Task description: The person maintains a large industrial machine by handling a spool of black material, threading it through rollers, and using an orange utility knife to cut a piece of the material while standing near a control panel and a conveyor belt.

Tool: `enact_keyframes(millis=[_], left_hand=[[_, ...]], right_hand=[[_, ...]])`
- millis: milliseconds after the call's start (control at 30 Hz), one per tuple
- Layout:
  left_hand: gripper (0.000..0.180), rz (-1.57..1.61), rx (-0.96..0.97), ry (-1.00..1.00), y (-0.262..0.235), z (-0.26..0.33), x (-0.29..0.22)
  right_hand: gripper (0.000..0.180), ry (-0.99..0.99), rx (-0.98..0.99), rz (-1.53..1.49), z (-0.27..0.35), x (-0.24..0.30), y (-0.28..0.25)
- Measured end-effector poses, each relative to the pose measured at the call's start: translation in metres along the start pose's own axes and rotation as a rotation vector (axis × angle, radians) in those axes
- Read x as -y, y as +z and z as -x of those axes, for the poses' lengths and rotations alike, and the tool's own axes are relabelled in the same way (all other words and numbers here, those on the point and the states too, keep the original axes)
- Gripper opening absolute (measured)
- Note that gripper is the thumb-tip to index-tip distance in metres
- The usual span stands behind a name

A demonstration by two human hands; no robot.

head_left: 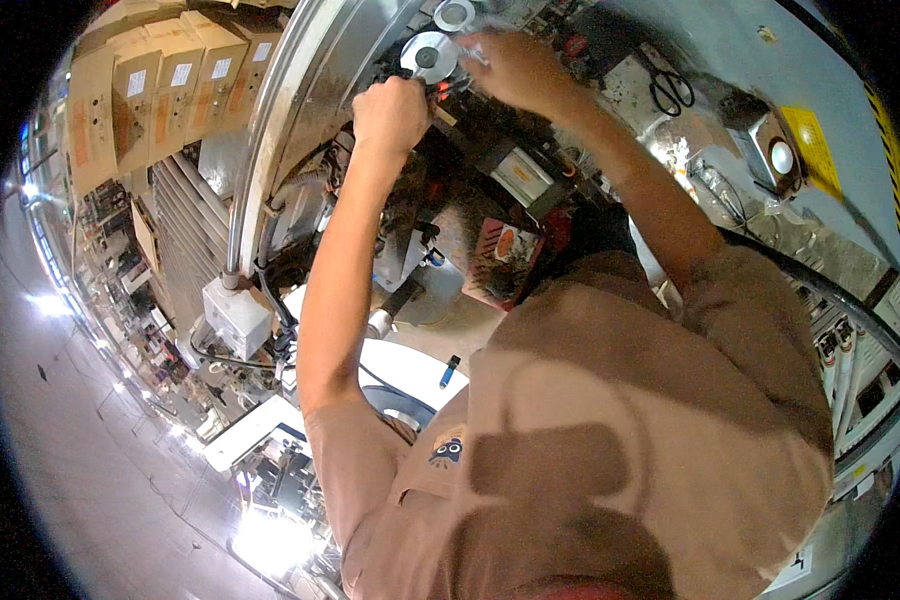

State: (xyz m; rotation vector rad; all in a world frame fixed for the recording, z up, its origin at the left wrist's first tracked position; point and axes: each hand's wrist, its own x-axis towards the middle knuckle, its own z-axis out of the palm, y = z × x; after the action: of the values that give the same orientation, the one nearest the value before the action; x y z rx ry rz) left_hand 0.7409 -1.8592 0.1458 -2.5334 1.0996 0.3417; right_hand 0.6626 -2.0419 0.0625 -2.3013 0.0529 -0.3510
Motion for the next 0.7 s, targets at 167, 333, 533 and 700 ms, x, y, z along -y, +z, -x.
enact_keyframes(millis=[167,333,533,700], left_hand=[[0.022,-0.034,-0.046,0.053,0.004,-0.017,0.001],[0.018,-0.088,-0.095,0.078,0.009,-0.024,-0.003],[0.021,-0.042,0.013,0.021,0.008,-0.022,-0.001],[0.021,-0.004,-0.007,0.016,0.005,-0.016,-0.004]], right_hand=[[0.043,0.142,0.323,0.088,0.037,0.003,0.035],[0.055,0.135,0.265,-0.179,0.033,0.041,0.064],[0.085,0.306,0.285,-0.236,0.044,0.054,0.076],[0.105,0.35,0.381,-0.206,0.043,0.054,0.072]])
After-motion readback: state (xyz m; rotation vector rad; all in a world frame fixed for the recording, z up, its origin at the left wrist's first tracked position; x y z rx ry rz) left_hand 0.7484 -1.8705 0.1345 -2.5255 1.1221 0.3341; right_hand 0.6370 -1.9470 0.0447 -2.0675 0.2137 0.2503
